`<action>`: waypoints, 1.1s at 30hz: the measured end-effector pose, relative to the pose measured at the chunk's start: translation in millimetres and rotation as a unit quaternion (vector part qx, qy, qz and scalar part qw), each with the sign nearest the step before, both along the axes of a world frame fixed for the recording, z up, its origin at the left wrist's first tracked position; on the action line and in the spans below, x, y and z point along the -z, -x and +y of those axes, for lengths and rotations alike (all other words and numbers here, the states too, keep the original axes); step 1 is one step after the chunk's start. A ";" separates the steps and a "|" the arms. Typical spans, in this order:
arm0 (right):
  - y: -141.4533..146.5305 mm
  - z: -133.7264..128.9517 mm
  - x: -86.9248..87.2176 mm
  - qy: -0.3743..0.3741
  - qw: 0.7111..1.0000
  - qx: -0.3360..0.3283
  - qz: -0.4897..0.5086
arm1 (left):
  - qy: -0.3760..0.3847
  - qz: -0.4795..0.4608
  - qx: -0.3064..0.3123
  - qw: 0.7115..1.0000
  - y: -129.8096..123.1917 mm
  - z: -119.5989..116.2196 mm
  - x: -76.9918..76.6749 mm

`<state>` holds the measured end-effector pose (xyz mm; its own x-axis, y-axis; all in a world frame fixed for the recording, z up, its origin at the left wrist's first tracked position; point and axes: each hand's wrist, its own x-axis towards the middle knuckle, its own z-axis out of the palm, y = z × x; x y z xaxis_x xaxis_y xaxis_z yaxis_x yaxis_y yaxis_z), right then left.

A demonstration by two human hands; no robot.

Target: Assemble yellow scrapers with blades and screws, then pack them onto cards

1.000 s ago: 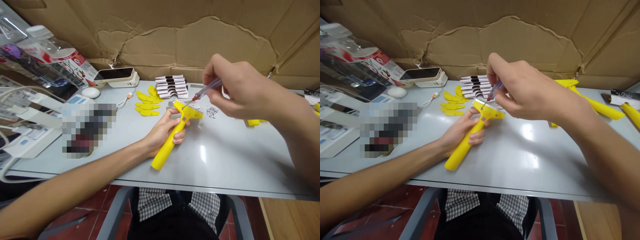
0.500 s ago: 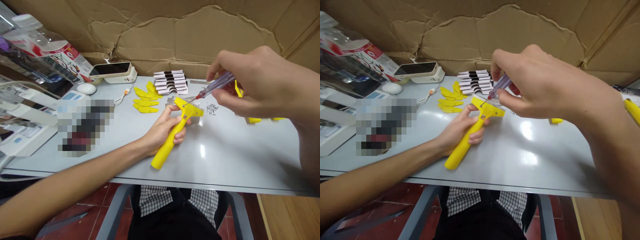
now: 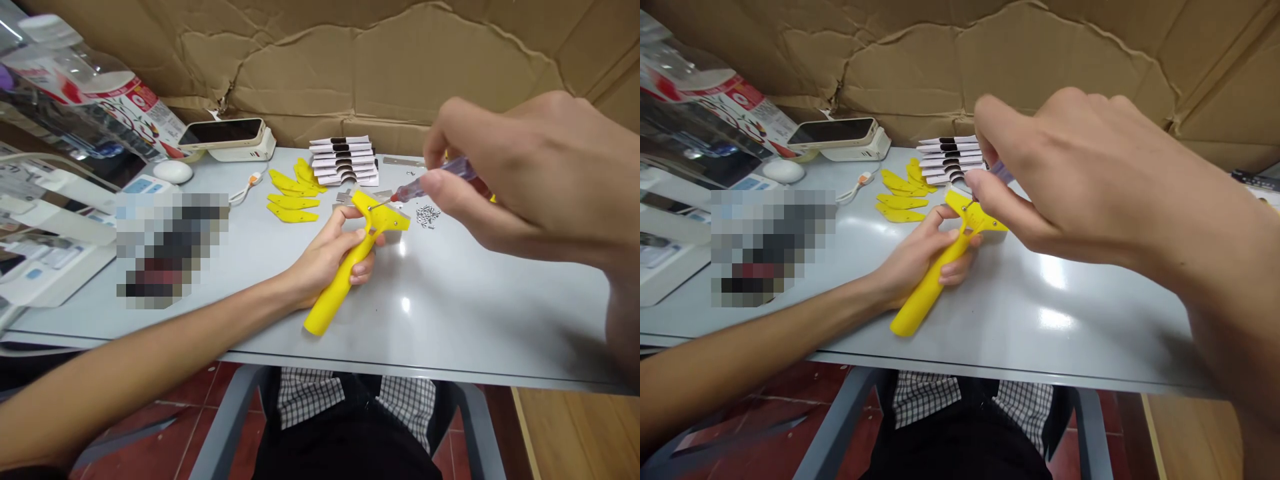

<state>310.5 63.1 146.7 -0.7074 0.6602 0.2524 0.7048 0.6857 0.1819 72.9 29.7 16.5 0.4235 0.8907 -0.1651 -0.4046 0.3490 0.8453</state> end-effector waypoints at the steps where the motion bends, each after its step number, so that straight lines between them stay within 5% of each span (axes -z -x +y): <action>1: -1.3 0.8 0.0 0.009 1.000 -0.009 0.021 | 0.001 -0.001 -0.001 1.000 -0.1 -0.1 -0.1; 7: -9.4 12.1 -1.1 0.018 0.998 -0.030 0.054 | 0.012 -0.021 -0.003 1.000 0.4 0.1 0.4; 13: -2.7 9.4 -1.8 0.027 0.999 0.042 0.020 | 0.013 -0.031 -0.002 0.999 0.6 -0.1 1.1; 18: -12.8 11.4 6.2 0.070 0.997 -0.002 0.034 | 0.016 -0.023 -0.005 1.000 -0.3 -0.3 -0.9; 28: -4.7 10.4 3.5 -0.003 1.000 0.015 0.002 | 0.011 -0.015 -0.007 1.000 -0.2 -0.4 -0.8; 33: -15.0 12.6 5.5 0.058 0.998 -0.012 0.022 | 0.012 -0.022 -0.004 1.000 -0.1 -0.3 -0.5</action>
<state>325.6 75.7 141.2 -0.7133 0.6698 0.2062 0.6934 0.7172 0.0690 73.0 29.4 17.0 0.4231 0.8905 -0.1674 -0.4441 0.3649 0.8183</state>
